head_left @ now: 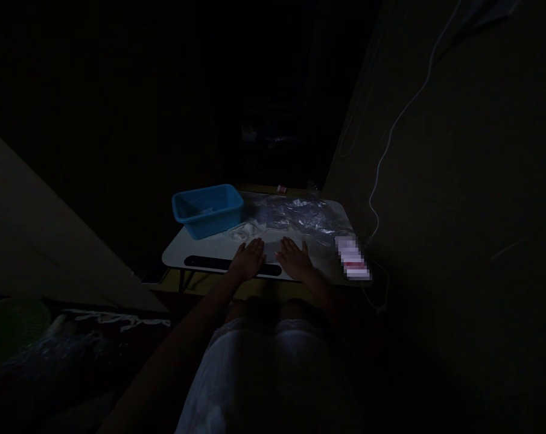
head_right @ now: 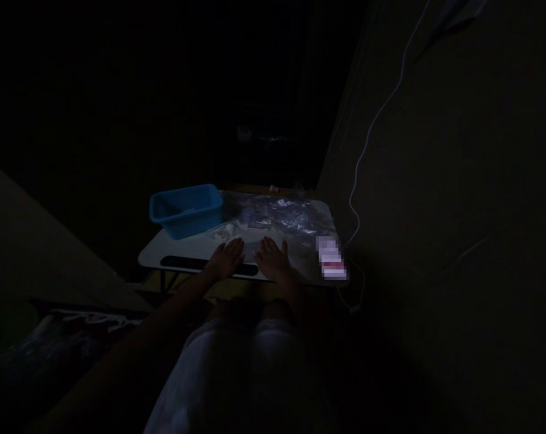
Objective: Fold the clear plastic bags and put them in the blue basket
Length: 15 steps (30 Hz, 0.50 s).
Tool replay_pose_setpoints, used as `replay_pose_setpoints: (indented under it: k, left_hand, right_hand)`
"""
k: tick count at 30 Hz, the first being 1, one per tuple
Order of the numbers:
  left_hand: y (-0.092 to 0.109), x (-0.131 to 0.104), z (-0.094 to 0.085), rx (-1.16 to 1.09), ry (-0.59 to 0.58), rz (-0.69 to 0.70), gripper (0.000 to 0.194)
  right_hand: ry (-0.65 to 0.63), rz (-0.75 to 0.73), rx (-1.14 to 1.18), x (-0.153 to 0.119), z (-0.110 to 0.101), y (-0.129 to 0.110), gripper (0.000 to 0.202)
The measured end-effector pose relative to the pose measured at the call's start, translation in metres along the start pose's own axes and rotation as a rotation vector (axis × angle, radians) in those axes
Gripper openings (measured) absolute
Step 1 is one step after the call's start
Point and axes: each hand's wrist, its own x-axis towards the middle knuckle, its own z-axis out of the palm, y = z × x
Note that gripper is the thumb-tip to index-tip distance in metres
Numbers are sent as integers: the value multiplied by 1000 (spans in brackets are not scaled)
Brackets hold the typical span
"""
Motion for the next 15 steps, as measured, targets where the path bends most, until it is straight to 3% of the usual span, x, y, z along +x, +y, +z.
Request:
replay_pose_setpoints:
  k: [5, 8, 15]
  left_hand:
    - [-1, 1, 3, -8, 24, 13, 49]
    - [-2, 0, 3, -8, 7, 3, 49]
    - [-4, 1, 6, -53, 31, 9, 49]
  right_hand:
    - [8, 116, 9, 0, 3, 10, 54]
    - [74, 157, 41, -1, 4, 12, 53]
    - [214, 116, 118, -4, 5, 19, 43]
